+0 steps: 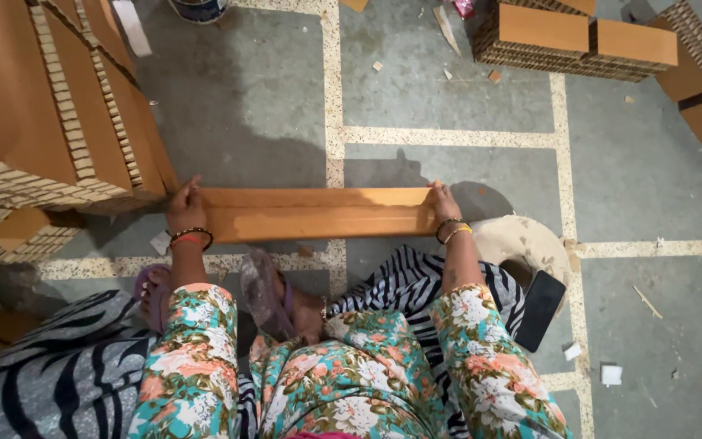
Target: The person sits on the floor and folds a rectangular piece of cardboard along pre-scored lines to form a box-like structure. They press the edges to secure the folds and then place the assembled item onto a stack of similar cardboard pieces.
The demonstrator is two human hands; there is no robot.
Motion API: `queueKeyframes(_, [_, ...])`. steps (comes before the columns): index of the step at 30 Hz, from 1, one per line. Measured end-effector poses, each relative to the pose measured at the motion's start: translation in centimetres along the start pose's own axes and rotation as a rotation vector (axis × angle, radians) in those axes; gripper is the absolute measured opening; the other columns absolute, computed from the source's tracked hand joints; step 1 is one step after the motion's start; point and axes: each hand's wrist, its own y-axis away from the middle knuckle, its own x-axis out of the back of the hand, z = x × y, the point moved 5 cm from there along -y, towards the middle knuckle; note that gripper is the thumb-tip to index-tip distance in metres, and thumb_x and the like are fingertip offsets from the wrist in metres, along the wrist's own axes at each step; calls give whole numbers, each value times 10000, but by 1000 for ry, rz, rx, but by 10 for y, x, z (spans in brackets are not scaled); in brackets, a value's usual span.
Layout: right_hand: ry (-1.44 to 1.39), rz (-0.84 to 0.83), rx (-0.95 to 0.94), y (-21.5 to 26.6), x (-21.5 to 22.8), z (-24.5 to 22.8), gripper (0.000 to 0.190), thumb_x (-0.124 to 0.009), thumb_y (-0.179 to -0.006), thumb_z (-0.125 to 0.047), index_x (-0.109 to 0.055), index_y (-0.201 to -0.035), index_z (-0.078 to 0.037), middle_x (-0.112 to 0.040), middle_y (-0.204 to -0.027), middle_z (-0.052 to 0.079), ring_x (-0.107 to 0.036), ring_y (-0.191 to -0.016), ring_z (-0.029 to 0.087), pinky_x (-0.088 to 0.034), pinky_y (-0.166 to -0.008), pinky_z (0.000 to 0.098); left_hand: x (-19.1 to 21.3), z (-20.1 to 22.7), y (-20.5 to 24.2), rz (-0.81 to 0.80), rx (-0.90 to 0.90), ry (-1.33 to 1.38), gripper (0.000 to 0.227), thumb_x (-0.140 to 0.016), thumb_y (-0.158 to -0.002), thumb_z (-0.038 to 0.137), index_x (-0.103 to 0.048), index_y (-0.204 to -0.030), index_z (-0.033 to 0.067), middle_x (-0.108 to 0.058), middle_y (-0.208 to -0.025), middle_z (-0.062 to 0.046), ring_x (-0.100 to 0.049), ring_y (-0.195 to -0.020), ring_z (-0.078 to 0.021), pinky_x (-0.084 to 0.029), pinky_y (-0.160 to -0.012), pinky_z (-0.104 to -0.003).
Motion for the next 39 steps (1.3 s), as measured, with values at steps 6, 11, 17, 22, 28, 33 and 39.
queueKeyframes(6, [-35, 61, -65, 1, 3, 7, 359, -588, -949, -442, -678, -1165, -170, -620, -1106, 26, -558, -1018, 176, -471, -882, 342, 1, 10, 2, -22, 86, -98, 296, -563, -1040, 236, -712, -1293, 195, -733, -1199, -126, -686, -1113, -239, -497, -971, -343])
queueKeyframes(11, [-95, 80, -54, -1, 1, 8, 302, -620, -931, -377, -663, -1155, -179, -630, -1103, 0, -555, -1040, 167, -461, -913, 336, -1, 17, 7, -74, -7, -130, 263, -547, -1079, 210, -714, -1271, 145, -717, -1179, -130, -676, -1066, -258, -500, -940, -342])
queueKeyframes(17, [-220, 142, -33, -1, -1, 6, 258, -653, -915, -306, -680, -1119, -149, -636, -1082, 24, -563, -1032, 182, -464, -935, 350, -7, 11, 0, -96, -171, -49, 228, -544, -1070, 160, -733, -1182, 100, -743, -1179, -92, -693, -1088, -204, -504, -965, -309])
queueKeyframes(22, [-198, 146, 9, -1, 0, 9, 266, -619, -915, -296, -699, -1111, -136, -659, -1096, 28, -579, -1055, 179, -461, -959, 330, -5, 14, 2, -140, -126, -26, 215, -542, -1071, 146, -731, -1158, 93, -744, -1190, -85, -683, -1089, -191, -492, -971, -310])
queueKeyframes(28, [-136, 108, -4, -5, 7, 18, 326, -564, -923, -325, -713, -1154, -149, -657, -1129, 34, -589, -1073, 187, -472, -955, 328, -4, 21, -4, -283, 38, -137, 241, -521, -1084, 157, -754, -1101, 99, -756, -1129, -75, -687, -1028, -186, -500, -940, -315])
queueKeyframes(33, [-112, 108, -36, -11, 10, 23, 337, -532, -933, -353, -713, -1158, -178, -654, -1156, 27, -577, -1072, 187, -467, -937, 332, -1, 36, -7, -315, -54, -143, 236, -521, -1057, 127, -753, -1077, 87, -754, -1103, -83, -681, -997, -195, -500, -916, -325])
queueKeyframes(39, [-76, 137, 2, -13, 12, 25, 298, -550, -955, -347, -720, -1130, -176, -649, -1133, 26, -576, -1074, 185, -462, -950, 319, -4, 44, -10, -374, -33, -324, 253, -507, -1073, 198, -756, -1090, 157, -731, -1133, -95, -682, -1027, -292, -515, -930, -413])
